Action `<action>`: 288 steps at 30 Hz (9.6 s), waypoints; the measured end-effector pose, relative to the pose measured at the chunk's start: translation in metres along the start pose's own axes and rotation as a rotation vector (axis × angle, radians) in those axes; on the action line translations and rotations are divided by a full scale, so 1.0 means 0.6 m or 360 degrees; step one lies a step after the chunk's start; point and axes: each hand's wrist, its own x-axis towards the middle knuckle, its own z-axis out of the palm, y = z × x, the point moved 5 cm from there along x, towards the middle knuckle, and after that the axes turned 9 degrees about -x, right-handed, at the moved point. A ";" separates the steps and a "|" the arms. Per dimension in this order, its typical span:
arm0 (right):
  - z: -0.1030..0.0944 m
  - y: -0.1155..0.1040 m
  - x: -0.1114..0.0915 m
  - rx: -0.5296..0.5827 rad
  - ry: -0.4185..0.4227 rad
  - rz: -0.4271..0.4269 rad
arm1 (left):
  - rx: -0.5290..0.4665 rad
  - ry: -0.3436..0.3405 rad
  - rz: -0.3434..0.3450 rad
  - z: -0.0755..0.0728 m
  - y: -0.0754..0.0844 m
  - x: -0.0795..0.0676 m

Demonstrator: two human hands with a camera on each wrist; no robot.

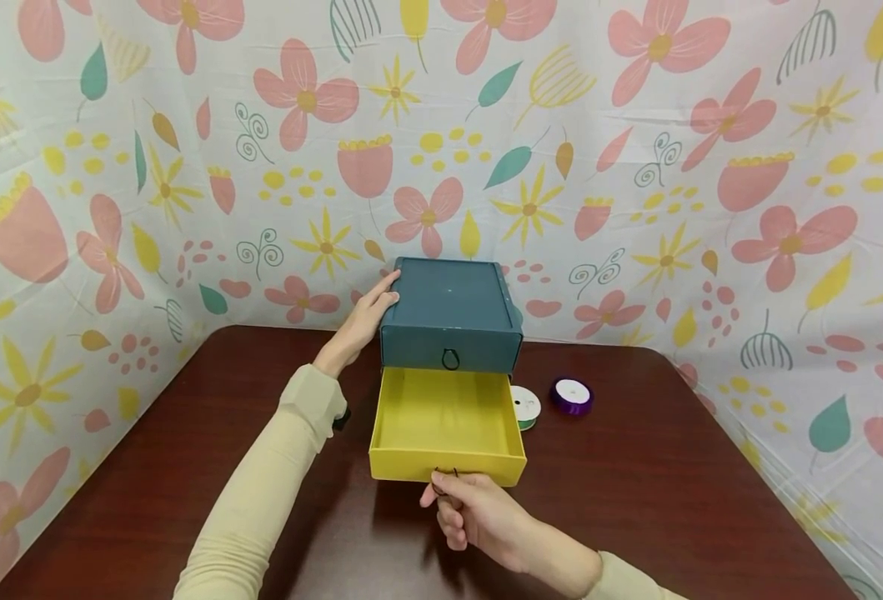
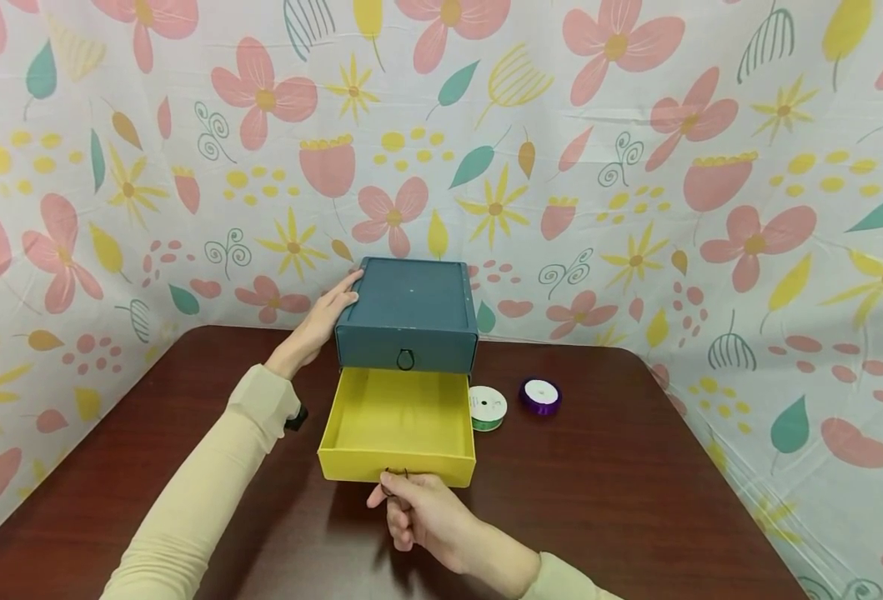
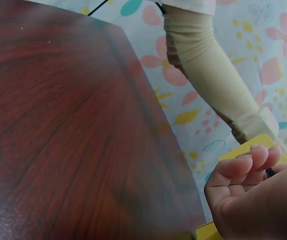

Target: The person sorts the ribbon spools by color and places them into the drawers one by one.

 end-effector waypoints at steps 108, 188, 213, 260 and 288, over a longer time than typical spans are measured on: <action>-0.275 -0.099 -0.053 -0.2216 0.1039 -0.0403 | -0.0008 0.0005 0.0061 -0.003 -0.017 0.015; -0.099 -0.165 0.070 -0.2389 0.0619 -0.0550 | 0.0047 0.0036 0.0071 -0.008 -0.020 0.018; 0.013 -0.141 -0.071 -0.1247 0.0098 -0.1249 | 0.0038 0.0016 0.0062 -0.007 -0.019 0.013; -0.003 0.002 0.025 0.0097 -0.0008 -0.0151 | 0.0031 0.0035 0.0058 -0.005 -0.022 0.015; -0.038 -0.015 0.071 0.0101 0.0115 -0.0182 | 0.0015 0.0033 0.0068 -0.005 -0.020 0.013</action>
